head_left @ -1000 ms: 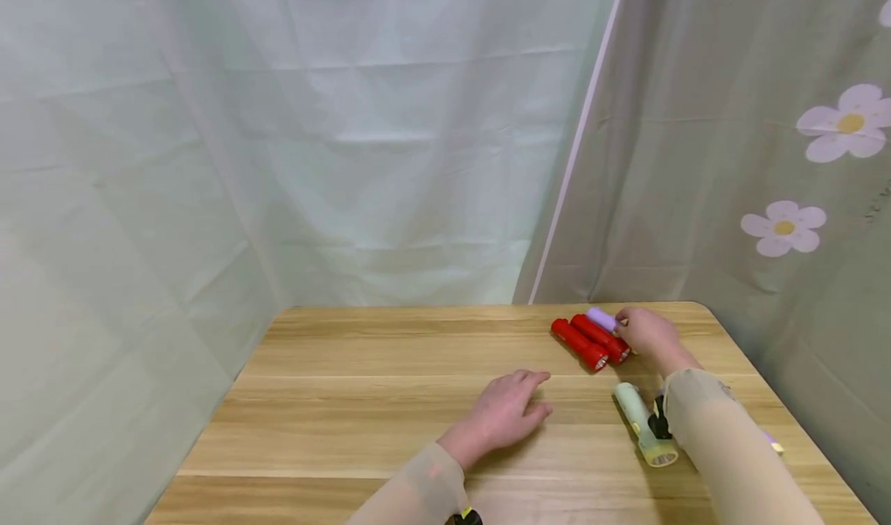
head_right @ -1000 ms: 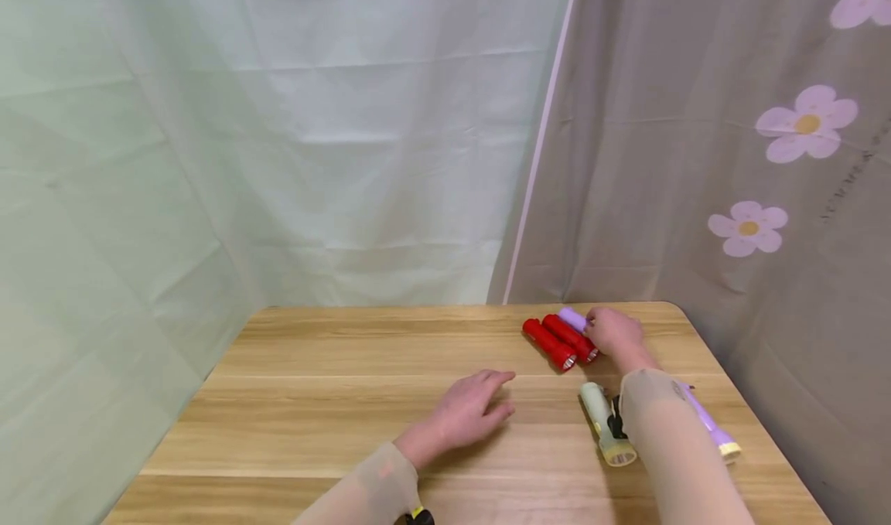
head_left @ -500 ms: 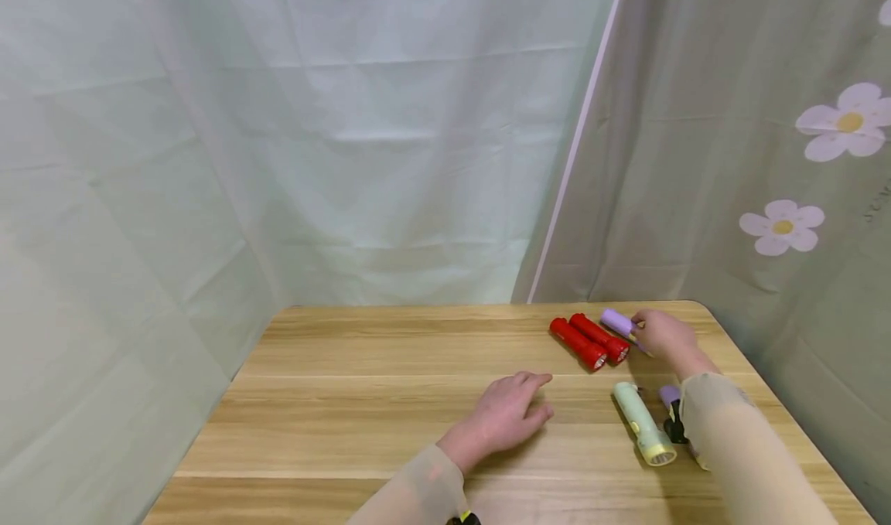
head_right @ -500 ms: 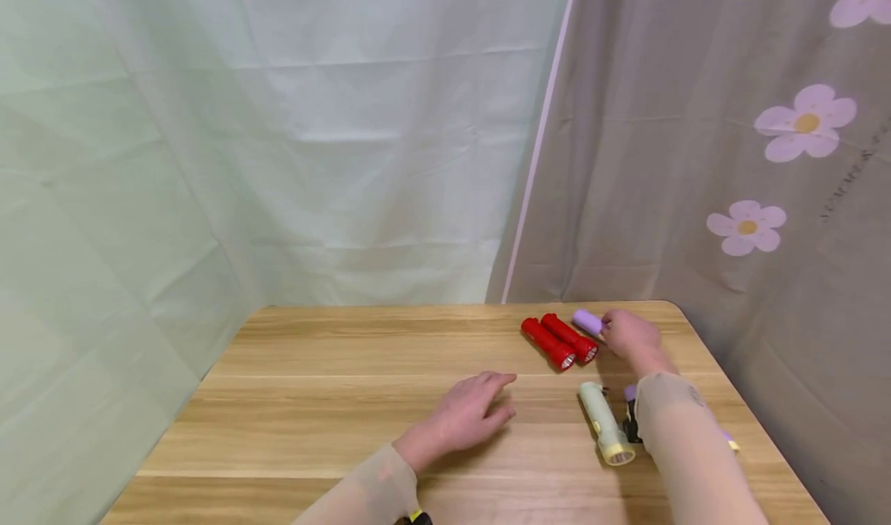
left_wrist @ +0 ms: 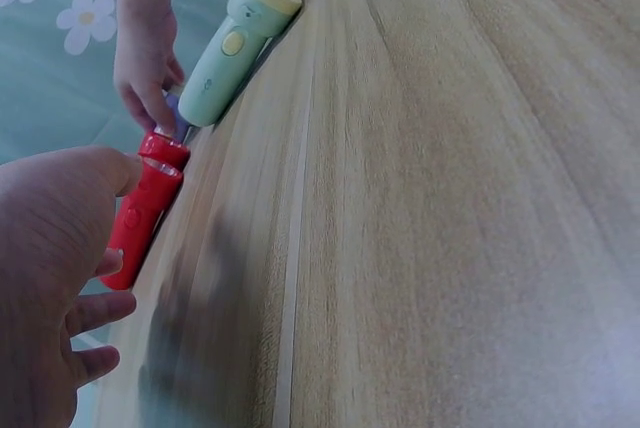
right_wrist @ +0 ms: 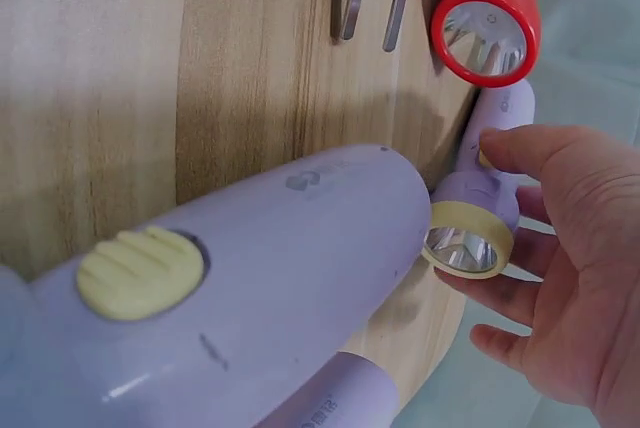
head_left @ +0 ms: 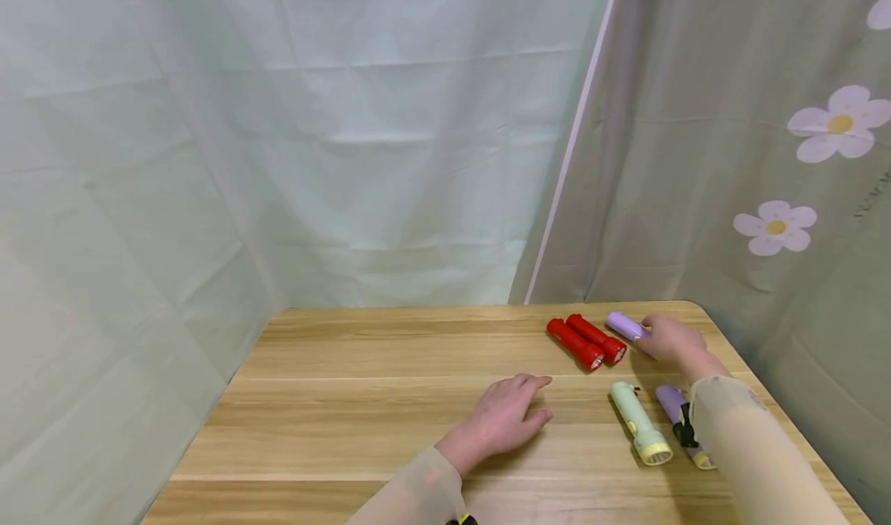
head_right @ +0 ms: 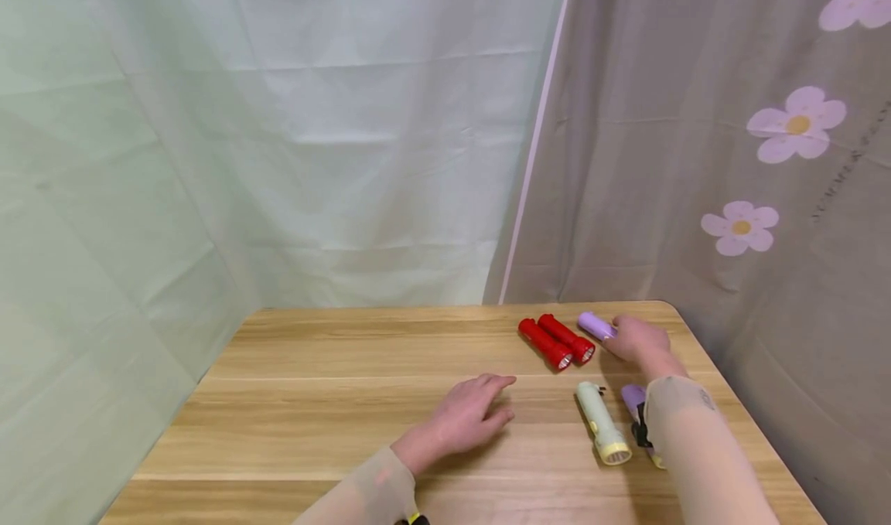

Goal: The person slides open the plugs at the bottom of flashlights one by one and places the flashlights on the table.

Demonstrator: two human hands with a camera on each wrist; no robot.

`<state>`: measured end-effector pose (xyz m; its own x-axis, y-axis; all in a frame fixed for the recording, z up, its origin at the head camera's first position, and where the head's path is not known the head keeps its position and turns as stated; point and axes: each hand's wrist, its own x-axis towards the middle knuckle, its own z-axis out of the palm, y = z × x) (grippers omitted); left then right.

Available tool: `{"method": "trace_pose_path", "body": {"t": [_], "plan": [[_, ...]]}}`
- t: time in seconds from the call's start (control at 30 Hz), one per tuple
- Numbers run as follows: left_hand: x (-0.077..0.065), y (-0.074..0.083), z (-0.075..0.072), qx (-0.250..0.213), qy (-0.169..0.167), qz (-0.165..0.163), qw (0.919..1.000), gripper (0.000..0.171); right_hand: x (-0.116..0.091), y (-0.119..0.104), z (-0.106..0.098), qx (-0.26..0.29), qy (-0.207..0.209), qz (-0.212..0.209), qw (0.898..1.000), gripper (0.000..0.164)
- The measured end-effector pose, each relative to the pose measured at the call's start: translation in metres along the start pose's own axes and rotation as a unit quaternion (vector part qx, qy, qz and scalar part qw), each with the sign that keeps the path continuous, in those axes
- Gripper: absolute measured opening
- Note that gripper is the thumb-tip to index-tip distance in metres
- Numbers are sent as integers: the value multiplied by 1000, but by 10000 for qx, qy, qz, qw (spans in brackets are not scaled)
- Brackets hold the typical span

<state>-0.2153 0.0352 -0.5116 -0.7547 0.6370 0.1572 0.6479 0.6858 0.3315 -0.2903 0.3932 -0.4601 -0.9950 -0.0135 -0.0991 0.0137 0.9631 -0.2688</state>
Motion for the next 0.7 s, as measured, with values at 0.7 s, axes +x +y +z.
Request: {"method": "trace_pose_path", "body": {"t": [0.7], "plan": [[-5, -3, -1, -78, 76, 47, 9999, 55, 5, -2, 1, -15, -147, 88, 9999, 45]]}}
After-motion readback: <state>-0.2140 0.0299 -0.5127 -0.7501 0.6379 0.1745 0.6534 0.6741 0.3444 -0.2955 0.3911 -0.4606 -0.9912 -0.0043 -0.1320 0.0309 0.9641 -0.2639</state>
